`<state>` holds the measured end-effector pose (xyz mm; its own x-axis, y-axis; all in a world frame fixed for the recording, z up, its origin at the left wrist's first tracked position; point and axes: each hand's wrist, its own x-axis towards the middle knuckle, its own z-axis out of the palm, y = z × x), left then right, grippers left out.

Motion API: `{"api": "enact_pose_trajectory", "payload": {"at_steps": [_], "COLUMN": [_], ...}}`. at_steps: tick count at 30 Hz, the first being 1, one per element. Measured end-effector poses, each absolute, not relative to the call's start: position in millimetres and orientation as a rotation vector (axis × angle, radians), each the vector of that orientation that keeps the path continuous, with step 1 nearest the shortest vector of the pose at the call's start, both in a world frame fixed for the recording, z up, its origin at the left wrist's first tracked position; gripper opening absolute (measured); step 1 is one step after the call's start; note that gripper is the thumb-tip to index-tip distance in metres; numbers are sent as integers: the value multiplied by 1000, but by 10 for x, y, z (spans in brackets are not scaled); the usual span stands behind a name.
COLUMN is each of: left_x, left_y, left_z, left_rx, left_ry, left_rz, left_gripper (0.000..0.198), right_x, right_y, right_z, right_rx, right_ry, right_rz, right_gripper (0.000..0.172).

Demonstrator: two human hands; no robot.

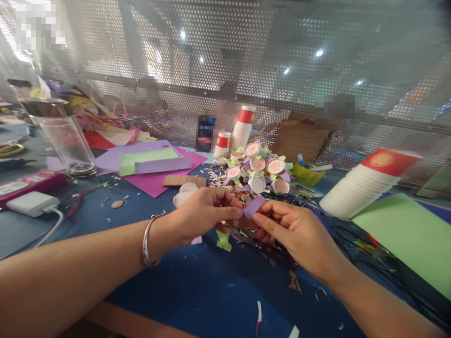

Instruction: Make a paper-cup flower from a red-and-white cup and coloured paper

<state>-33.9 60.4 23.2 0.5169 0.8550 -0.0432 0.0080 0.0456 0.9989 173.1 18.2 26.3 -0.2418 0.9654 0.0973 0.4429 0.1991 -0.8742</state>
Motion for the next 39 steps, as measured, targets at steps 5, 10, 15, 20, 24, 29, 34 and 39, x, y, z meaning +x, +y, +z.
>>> {"api": "enact_pose_trajectory", "payload": {"at_steps": [5, 10, 15, 20, 24, 29, 34, 39], "left_x": [-346, -343, -337, -337, -345, -362, -383, -410], "left_y": [611, 597, 600, 608, 636, 677, 704, 722], "left_z": [199, 246, 271, 259, 231, 243, 295, 312], "left_rx": [1447, 1486, 1535, 1530, 1457, 1343, 1282, 1220], "left_ry": [778, 780, 786, 778, 788, 848, 875, 856], "left_rz": [735, 726, 717, 732, 827, 929, 990, 1011], "left_gripper": [18, 15, 13, 14, 14, 11, 9, 11], "right_x": [1735, 1742, 1735, 1723, 1749, 1828, 1967, 2099], "right_y": [174, 157, 164, 173, 190, 218, 257, 263], "right_z": [253, 268, 251, 247, 283, 332, 340, 374], "right_rx": [-1295, -1335, -1346, -1311, -1329, -1399, -1468, -1616], "right_ry": [-1772, -1756, -1757, -1761, -1720, -1723, -1778, -2015], "right_rz": [1032, 1052, 1053, 1044, 958, 773, 591, 517], "right_gripper": [25, 28, 28, 28, 29, 32, 35, 29]}}
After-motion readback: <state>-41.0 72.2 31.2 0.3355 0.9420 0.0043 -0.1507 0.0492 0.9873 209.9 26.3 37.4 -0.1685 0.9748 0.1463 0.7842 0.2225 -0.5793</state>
